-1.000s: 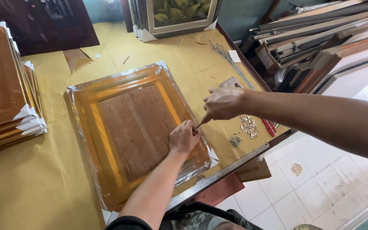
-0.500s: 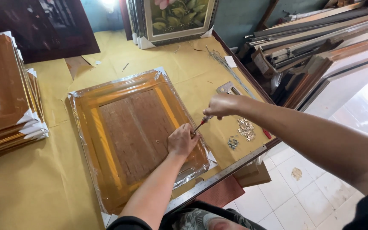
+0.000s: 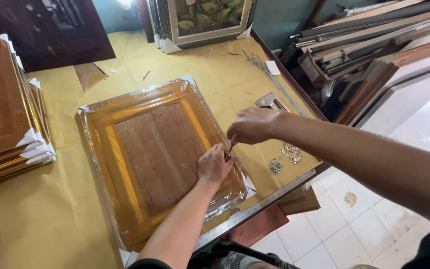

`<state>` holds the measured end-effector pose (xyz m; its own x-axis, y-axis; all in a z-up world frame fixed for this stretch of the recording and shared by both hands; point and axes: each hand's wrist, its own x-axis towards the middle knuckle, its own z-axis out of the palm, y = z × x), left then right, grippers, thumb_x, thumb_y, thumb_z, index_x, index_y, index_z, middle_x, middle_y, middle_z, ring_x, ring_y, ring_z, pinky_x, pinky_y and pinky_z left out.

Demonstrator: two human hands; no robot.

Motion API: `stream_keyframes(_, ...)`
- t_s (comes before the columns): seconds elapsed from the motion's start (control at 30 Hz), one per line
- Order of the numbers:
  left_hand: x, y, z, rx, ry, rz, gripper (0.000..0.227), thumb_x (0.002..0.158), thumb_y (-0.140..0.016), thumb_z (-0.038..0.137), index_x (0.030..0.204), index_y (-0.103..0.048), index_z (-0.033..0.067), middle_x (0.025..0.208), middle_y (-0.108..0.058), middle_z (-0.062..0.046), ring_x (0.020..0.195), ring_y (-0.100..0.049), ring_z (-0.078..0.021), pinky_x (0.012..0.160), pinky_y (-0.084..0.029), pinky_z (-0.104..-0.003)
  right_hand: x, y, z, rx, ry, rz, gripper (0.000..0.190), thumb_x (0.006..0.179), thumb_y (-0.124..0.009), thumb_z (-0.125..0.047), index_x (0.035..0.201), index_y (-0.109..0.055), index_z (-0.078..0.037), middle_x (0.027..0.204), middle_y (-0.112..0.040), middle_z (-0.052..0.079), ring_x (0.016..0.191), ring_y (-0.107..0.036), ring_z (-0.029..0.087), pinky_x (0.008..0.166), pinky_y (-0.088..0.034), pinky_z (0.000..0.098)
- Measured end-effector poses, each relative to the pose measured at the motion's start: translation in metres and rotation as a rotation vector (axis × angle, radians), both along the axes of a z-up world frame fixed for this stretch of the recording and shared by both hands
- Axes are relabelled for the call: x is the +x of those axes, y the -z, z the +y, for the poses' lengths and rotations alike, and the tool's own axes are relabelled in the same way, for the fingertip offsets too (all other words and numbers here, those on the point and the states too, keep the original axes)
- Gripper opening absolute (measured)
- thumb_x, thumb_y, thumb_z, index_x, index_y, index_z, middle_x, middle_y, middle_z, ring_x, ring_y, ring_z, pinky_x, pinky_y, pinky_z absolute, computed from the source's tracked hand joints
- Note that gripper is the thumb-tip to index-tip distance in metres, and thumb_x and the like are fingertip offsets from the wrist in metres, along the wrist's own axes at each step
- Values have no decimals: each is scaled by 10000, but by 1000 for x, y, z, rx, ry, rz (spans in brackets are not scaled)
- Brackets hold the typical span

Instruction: Installing metal hanging hardware onto the back of a wooden picture frame using a screwdriver to create pilot holes.

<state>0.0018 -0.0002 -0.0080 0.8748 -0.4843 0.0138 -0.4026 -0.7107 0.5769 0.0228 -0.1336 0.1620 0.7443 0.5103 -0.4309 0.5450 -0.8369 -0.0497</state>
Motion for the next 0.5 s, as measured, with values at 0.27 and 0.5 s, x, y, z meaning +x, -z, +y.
stream_keyframes(0.27,0,0,1,-31,-21,-31,253,715,-616,384,794,-459,202,788,-526,-3,824,-591,-210,661,-492,-364,8,-9,15,-98,613,230,339,768,-398,-440,779,-706,-299,616,-658,-17,811,-644,227,773,-482,354)
stream_keyframes(0.5,-2,-1,3,-19,-23,-17,270,719,-601,431,794,-474,205,794,-537,2,829,-596,-197,671,-498,-354,-6,-30,11,-428,-335,-160,308,816,-505,-188,988,-581,-432,886,-640,-49,826,-599,205,730,-443,383)
